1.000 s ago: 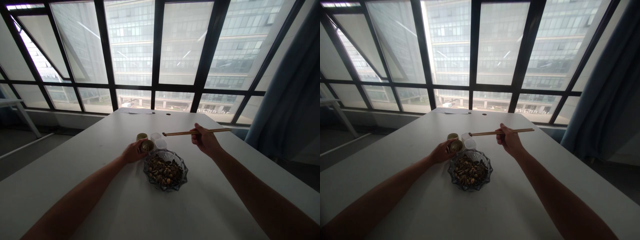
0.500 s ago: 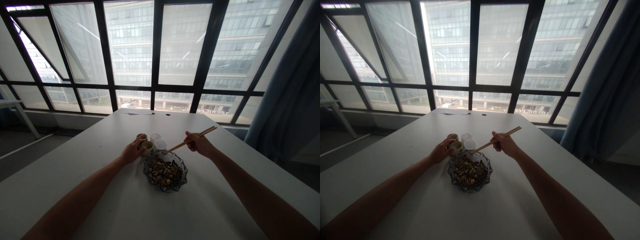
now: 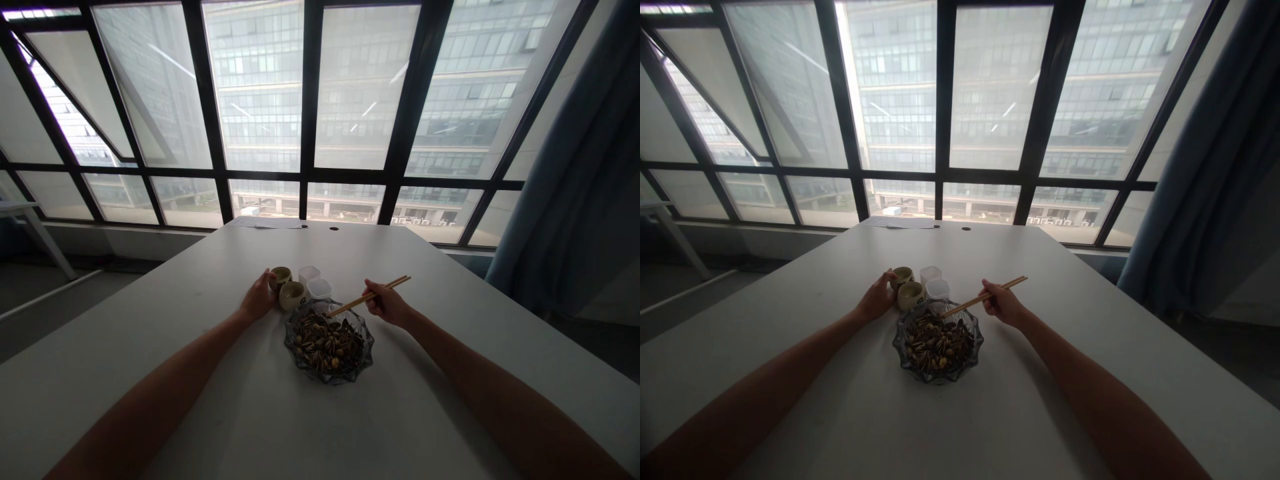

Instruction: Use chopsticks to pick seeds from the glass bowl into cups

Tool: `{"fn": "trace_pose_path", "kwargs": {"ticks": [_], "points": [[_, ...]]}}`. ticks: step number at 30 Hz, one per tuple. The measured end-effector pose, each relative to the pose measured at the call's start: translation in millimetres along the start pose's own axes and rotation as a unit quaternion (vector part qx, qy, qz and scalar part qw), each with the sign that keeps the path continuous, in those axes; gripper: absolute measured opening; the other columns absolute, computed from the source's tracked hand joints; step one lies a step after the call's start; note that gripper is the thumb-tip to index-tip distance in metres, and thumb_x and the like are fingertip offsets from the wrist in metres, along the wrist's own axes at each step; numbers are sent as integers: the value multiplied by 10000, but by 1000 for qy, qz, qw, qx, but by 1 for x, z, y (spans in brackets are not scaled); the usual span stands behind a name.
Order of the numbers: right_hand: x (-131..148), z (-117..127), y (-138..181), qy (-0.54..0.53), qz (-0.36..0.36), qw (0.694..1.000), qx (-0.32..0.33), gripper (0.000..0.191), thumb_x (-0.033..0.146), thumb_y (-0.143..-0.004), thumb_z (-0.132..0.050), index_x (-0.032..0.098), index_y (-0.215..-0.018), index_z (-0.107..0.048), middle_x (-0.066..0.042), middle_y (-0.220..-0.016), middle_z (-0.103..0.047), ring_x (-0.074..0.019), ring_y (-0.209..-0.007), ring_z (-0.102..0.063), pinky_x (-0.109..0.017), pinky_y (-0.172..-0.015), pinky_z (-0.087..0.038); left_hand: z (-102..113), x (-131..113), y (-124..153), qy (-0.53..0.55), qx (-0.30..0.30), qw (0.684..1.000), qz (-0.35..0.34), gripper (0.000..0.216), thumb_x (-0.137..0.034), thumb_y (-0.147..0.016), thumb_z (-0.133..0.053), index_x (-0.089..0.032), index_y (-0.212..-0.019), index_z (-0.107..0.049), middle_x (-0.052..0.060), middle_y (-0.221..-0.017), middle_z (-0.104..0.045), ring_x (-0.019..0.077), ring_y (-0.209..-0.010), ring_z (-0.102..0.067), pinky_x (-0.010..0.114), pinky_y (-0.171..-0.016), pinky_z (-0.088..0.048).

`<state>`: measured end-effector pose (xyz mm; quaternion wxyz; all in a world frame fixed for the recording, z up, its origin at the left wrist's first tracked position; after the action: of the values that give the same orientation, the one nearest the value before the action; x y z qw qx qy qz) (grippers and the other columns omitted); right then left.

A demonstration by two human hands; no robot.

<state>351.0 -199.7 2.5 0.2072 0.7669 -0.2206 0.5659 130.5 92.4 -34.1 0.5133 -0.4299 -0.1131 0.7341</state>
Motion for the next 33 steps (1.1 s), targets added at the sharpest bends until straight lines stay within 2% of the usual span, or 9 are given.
{"fn": "trace_pose_path", "kwargs": {"ticks": [4,8,10,13,15,17,22,28,33], "points": [[-10,0,1,-36,-26,999,-3,440,514,-655,-855,143,-612,-621,29,-420,-491,-49,-337,-378,-174,-312,-270,4,-3,-2,20,-14,1000,8,282,-249,-761,-670,-205,-1005,-535,186,-1354,-625,342,-1288,-590,551,-1047,-507],[-14,0,2,-35,-35,999,-10,414,497,-705,-820,147,-623,-614,19,-428,-506,-56,-337,-392,-178,-309,-278,10,-10,-2,23,-24,999,-2,249,-256,-740,-685,-205,-924,-526,172,-1321,-620,317,-1206,-624,498,-965,-554],[-14,-1,3,-29,-34,999,-9,405,495,-729,-800,151,-629,-611,17,-429,-509,-63,-338,-402,-185,-312,-290,11,-12,-1,19,-30,999,-1,292,-267,-733,-702,-207,-962,-530,151,-1306,-619,296,-1153,-640,479,-926,-569],[-13,-2,4,-13,-24,1000,4,408,513,-747,-778,157,-642,-610,18,-435,-520,-70,-333,-413,-197,-317,-298,11,-14,0,5,-42,999,7,506,-272,-726,-727,-207,-1180,-514,136,-1276,-621,284,-1091,-655,474,-906,-576],[-13,-3,5,-5,-15,1000,17,423,535,-737,-779,159,-644,-610,20,-438,-528,-71,-332,-418,-202,-323,-300,11,-15,0,-11,-47,999,1,655,-254,-730,-721,-197,-1327,-460,152,-1306,-593,298,-1125,-642,483,-945,-564],[-12,-5,5,2,-9,1000,25,439,558,-723,-782,160,-647,-612,21,-438,-534,-73,-332,-423,-205,-327,-297,12,-15,0,-28,-50,998,-13,722,-230,-724,-709,-182,-1391,-438,165,-1330,-563,321,-1194,-608,496,-1010,-534],[-13,-6,5,8,-6,1000,30,465,584,-710,-786,163,-636,-603,19,-434,-545,-71,-331,-419,-204,-328,-285,12,-12,-1,-42,-64,997,-9,673,-286,-689,-719,-165,-1321,-523,165,-1257,-576,348,-1207,-586,505,-1064,-501],[-15,-5,4,5,-10,1000,22,464,581,-689,-808,170,-624,-602,19,-430,-554,-77,-344,-435,-194,-330,-282,12,-13,1,-16,-44,998,41,646,-355,-684,-740,-226,-1264,-487,130,-1202,-649,318,-1090,-651,493,-937,-542],[-15,-5,5,8,-8,1000,17,459,577,-708,-795,170,-620,-601,7,-437,-561,-86,-353,-448,-202,-331,-289,14,-17,1,-25,-28,997,70,665,-368,-697,-755,-216,-1281,-477,135,-1168,-690,320,-1048,-685,457,-885,-553]]}}
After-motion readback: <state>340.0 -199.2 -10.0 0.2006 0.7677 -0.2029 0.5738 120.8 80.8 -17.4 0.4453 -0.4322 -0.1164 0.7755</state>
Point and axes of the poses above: each hand's wrist, its own y-axis away from the middle knuckle, its own z-axis out of the back of the hand, x = y × z, the point moved 2 cm from there along -y, towards the middle knuckle
